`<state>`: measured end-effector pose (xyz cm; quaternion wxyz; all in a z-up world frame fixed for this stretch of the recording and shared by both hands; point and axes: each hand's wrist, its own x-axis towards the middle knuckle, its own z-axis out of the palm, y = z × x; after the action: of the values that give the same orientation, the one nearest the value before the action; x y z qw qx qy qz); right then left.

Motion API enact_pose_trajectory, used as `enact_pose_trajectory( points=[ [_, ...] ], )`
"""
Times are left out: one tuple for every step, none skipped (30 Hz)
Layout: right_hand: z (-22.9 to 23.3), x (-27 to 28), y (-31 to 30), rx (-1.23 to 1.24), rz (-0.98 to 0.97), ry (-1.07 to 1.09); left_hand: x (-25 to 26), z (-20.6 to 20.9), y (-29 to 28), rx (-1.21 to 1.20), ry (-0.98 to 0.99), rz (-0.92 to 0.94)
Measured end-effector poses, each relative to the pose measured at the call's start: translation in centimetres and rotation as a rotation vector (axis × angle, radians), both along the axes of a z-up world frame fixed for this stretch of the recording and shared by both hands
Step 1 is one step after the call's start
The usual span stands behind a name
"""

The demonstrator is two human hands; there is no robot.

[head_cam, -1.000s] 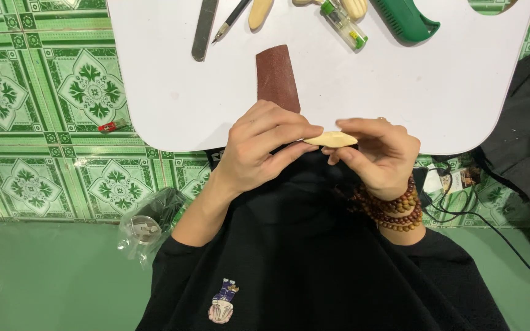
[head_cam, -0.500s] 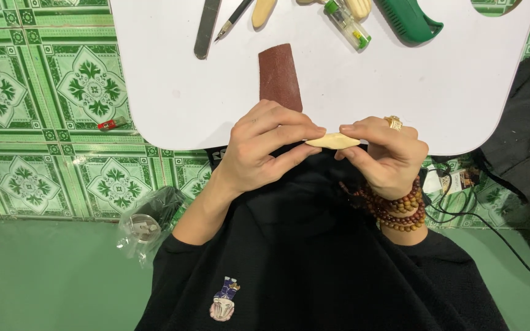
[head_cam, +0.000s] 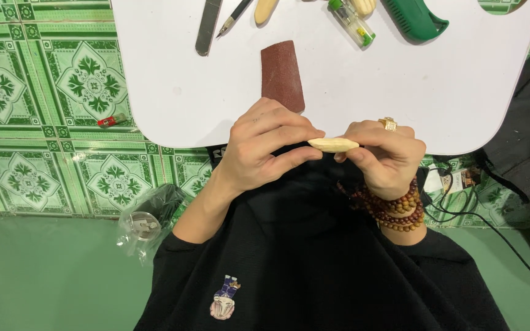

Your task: Sanding a small wooden piece using a piece of sandpaper on a workbench

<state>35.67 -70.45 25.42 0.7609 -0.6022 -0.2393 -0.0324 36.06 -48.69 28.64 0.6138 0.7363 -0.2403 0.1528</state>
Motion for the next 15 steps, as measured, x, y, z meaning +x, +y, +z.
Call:
enact_pose_trajectory(
  points=[
    [-0.08,-0.05,-0.04,-0.001,0.000,0.001,0.00,0.09,0.00,-0.001,0.001,0.000],
    [-0.17,-0.10,-0.07,0.002,0.003,0.000,0.01,0.18,0.00,-0.001,-0.001,-0.005],
    [-0.28,-0.11,-0.08,0.005,0.006,0.000,0.03,0.26,0.02,-0.001,-0.002,-0.009],
    [-0.34,-0.07,-0.10,0.005,0.007,0.001,0.03,0.22,-0.01,-0.001,0.000,-0.009],
    [-0.38,-0.06,-0.13,0.007,0.010,0.001,0.00,0.20,-0.05,-0.006,-0.002,-0.002],
    [-0.42,-0.05,-0.15,0.008,0.014,0.000,-0.03,0.18,-0.09,-0.011,-0.003,0.005],
    [-0.36,-0.02,-0.12,0.009,0.014,0.001,0.00,0.20,-0.03,-0.010,-0.003,0.005],
    [-0.30,0.00,-0.09,0.006,0.015,0.003,0.04,0.22,0.02,-0.009,0.000,0.002],
    [-0.25,-0.03,-0.06,0.002,0.016,0.007,0.01,0.23,0.07,-0.008,0.004,-0.002],
    [-0.29,-0.07,0.01,0.003,0.017,0.009,-0.06,0.23,0.04,-0.007,0.005,-0.001],
    [-0.32,-0.04,0.07,0.004,0.018,0.013,-0.06,0.22,0.01,-0.015,0.010,-0.005],
    [-0.34,-0.01,0.12,0.006,0.019,0.017,-0.05,0.22,-0.03,-0.022,0.015,-0.010],
    [-0.43,-0.05,0.07,0.006,0.019,0.018,-0.06,0.25,0.02,-0.023,0.016,-0.009],
    [-0.51,-0.10,0.02,-0.003,0.015,0.022,-0.08,0.27,0.08,-0.018,0.021,-0.014],
    [-0.60,-0.11,-0.03,-0.011,0.012,0.025,-0.07,0.30,0.13,-0.014,0.025,-0.018]
  ],
)
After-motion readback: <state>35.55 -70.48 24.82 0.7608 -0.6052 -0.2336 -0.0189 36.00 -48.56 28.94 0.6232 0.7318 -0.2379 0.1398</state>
